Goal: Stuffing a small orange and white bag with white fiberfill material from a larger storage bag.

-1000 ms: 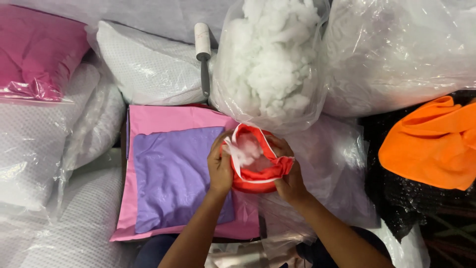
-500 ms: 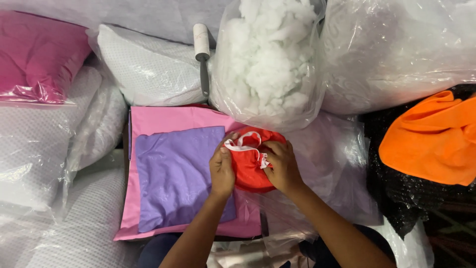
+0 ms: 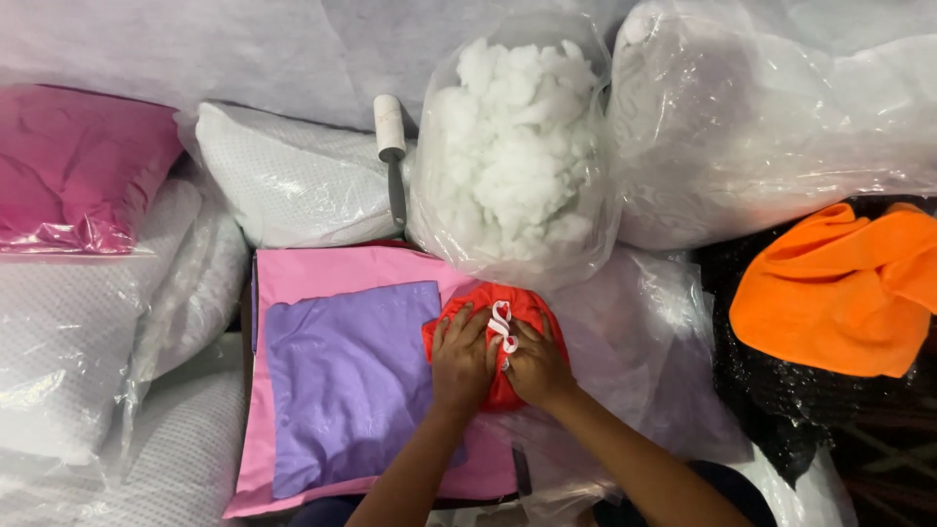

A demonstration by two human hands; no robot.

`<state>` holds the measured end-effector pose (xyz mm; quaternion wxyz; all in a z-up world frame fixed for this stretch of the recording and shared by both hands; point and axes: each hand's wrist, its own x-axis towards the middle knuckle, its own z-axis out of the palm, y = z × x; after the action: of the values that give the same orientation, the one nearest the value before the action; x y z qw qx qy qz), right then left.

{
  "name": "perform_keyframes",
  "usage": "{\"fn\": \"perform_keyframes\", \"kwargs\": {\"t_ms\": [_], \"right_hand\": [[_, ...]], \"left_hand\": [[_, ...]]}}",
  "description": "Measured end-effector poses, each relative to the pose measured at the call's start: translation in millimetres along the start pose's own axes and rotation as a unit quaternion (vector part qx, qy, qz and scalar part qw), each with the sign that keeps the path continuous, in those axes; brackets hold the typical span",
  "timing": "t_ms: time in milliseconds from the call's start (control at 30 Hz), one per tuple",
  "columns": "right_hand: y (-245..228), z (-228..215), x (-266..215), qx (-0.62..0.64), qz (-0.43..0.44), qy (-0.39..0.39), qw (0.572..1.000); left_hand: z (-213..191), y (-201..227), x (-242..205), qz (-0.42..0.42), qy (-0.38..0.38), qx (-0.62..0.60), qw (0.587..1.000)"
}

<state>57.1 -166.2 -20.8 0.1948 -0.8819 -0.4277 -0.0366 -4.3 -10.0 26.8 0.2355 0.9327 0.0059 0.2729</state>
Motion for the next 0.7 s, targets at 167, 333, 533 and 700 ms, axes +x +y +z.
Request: {"fn": "perform_keyframes", "kwargs": {"t_ms": [167,333,533,700], "right_hand": [[22.3,22.2,-1.2,0.044,-0.011,0.011,0.999],[-18.8,-98.7,11.8,0.295,-0.007,0.134,0.946],[-20.5,-175.0,3.8,0.299,0.063,0.194,0.932],[-16.7,-184.2,3.9,0.338,0.121,0.082,0.93]], "left_hand": [[-7.6,-1.7,3.8,-0.039,-0.019,-0.041,0.998],[-73.1,19.5,25.3,-0.109,0.12,-0.293,0.942],[-132.9,34.1,31.6,-0.205,0.11,-0.421,0.877],[-137.1,35.8,37.3,-0.241,0.045,-0.29,0.925]]}}
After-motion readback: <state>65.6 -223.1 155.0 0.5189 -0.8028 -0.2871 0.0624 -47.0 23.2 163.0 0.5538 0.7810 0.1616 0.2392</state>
